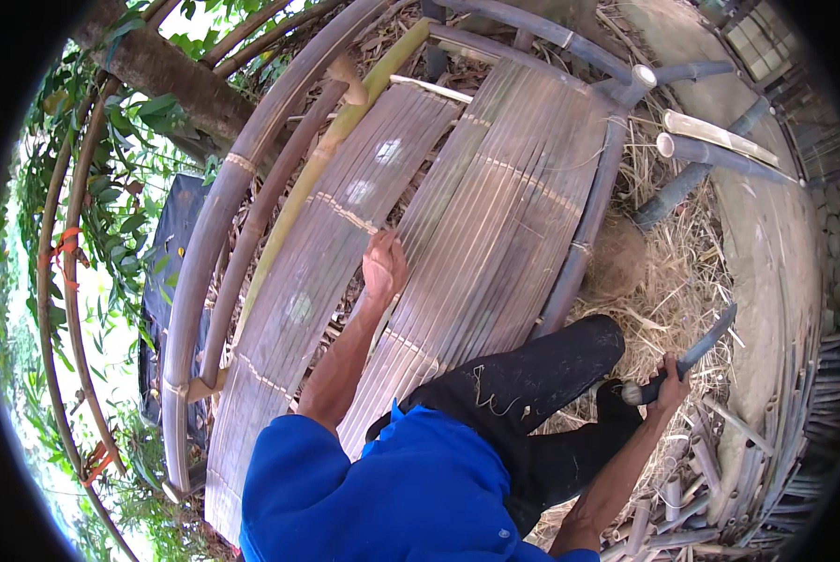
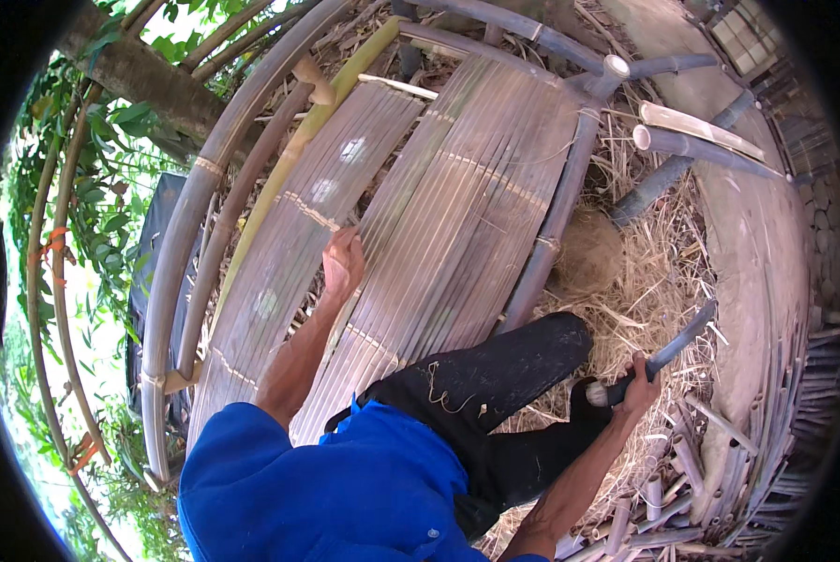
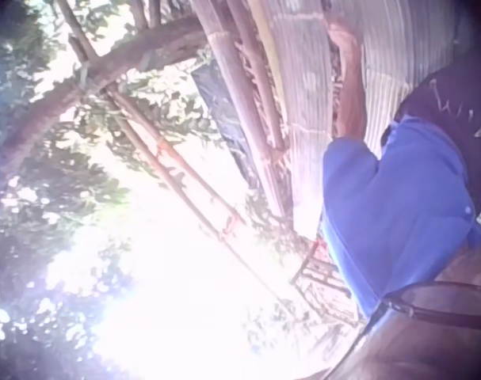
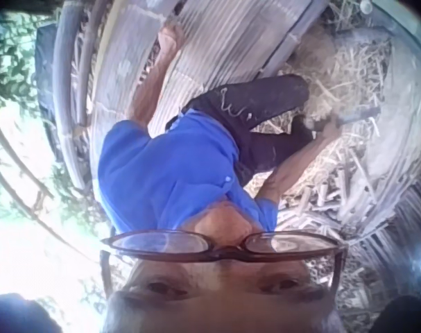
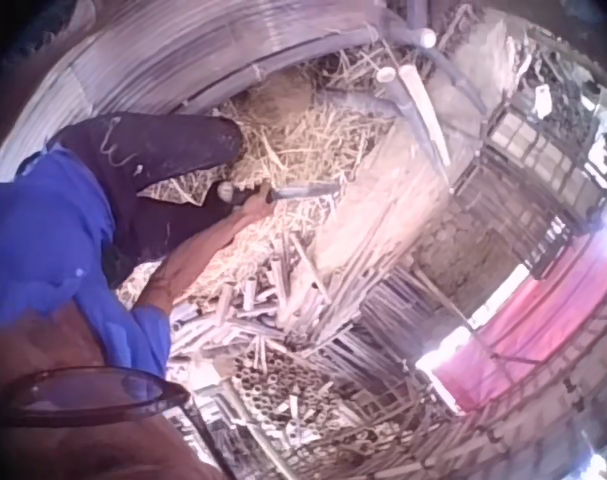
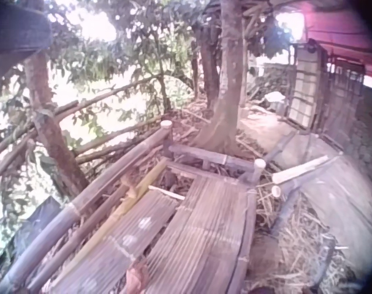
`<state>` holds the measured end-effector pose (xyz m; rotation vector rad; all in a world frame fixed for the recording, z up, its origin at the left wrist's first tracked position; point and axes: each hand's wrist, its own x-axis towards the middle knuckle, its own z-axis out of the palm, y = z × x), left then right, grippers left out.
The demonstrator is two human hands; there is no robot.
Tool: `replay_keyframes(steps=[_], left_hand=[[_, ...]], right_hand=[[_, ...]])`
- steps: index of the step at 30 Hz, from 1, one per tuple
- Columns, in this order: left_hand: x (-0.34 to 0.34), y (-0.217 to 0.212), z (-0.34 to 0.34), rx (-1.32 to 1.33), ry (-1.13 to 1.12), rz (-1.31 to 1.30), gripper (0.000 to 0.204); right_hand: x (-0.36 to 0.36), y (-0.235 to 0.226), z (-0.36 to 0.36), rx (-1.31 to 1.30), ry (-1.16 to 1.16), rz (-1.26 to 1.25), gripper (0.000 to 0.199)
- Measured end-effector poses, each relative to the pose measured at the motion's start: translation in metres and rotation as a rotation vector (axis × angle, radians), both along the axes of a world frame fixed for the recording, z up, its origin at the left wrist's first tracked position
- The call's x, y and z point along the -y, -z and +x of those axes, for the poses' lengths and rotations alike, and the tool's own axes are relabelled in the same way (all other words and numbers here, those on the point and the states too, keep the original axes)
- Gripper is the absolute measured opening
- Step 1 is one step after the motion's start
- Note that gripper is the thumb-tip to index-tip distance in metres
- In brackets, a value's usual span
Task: The person shaves a thin strip of bamboo using a knife while sitting outdoors.
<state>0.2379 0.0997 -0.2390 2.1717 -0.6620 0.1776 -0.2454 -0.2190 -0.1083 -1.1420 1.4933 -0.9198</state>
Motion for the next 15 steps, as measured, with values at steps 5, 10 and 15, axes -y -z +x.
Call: replay_keyframes(steps=[5, 10, 15], left_hand=[[-0.049, -0.030, -0.014, -0.022, -0.074, -0.025, 0.024], [-0.109, -0.038, -0.061, -0.037, -0.141, 0.047, 0.022], [-0.151, -0.057, -0.037, 0.038, -0.275, 0.257, 0.027]], right_hand=[[-0.001, 0.002, 0.002, -0.002, 0.020, 0.036, 0.015], [0.005, 0.010, -0.004, -0.001, -0.017, -0.009, 0.014], [0.006, 0.008, 0.006, -0.019, -0.037, 0.006, 0.014]])
